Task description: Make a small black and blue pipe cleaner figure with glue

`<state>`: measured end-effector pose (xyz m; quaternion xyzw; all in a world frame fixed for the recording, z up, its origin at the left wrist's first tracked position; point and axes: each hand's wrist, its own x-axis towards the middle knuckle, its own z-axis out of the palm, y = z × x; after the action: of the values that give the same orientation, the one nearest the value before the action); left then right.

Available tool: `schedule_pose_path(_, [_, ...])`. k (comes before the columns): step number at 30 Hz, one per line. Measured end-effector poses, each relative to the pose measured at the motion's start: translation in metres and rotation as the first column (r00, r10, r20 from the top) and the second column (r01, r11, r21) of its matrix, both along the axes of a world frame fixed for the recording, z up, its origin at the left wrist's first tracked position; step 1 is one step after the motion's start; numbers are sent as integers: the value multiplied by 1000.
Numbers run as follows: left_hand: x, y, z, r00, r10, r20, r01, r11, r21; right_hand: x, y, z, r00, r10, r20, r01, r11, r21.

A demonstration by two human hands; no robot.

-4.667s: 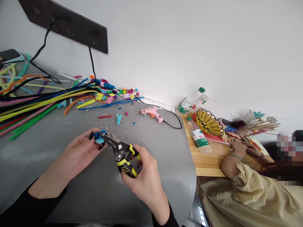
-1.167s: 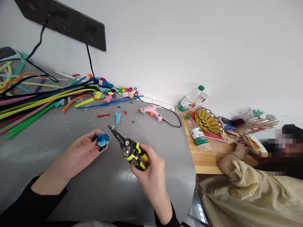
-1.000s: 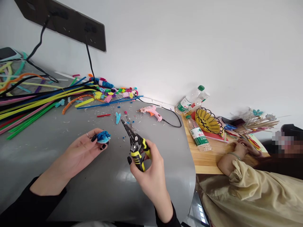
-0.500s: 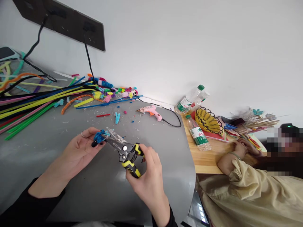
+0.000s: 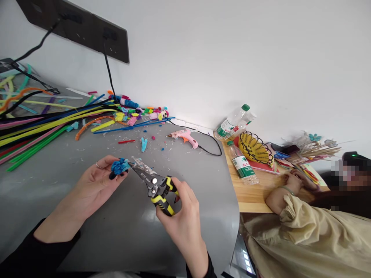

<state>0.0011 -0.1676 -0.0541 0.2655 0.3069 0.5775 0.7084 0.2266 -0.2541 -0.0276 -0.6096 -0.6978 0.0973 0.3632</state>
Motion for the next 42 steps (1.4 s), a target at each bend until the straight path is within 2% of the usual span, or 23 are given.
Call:
schedule_pose_path(11, [3,-1,2,1000,5,-16,-5,1000,-10,-3,-1,0,1000,12,-13,-12,1000,2])
schedule_pose_path(20, [1,0,2,1000,1,-27,-2,1000,-28,-2,0,1,996,26,-88,-31,998,-52])
schedule_pose_path(31, [-1,0,-5,1000,-1,-22,1,1000,-24,-2,0,2,977,-59,-207,36,993,-110])
schedule_pose_path(36, [1,-1,-2,999,-3,-36,2,1000,-27,-4,0,6,986,-3,-164,-8,998,-64])
schedule_pose_path(42, [4,-1,5,996,58,-71,-59,998,-21,-4,-5,2,999,31,-7,-31,999,42])
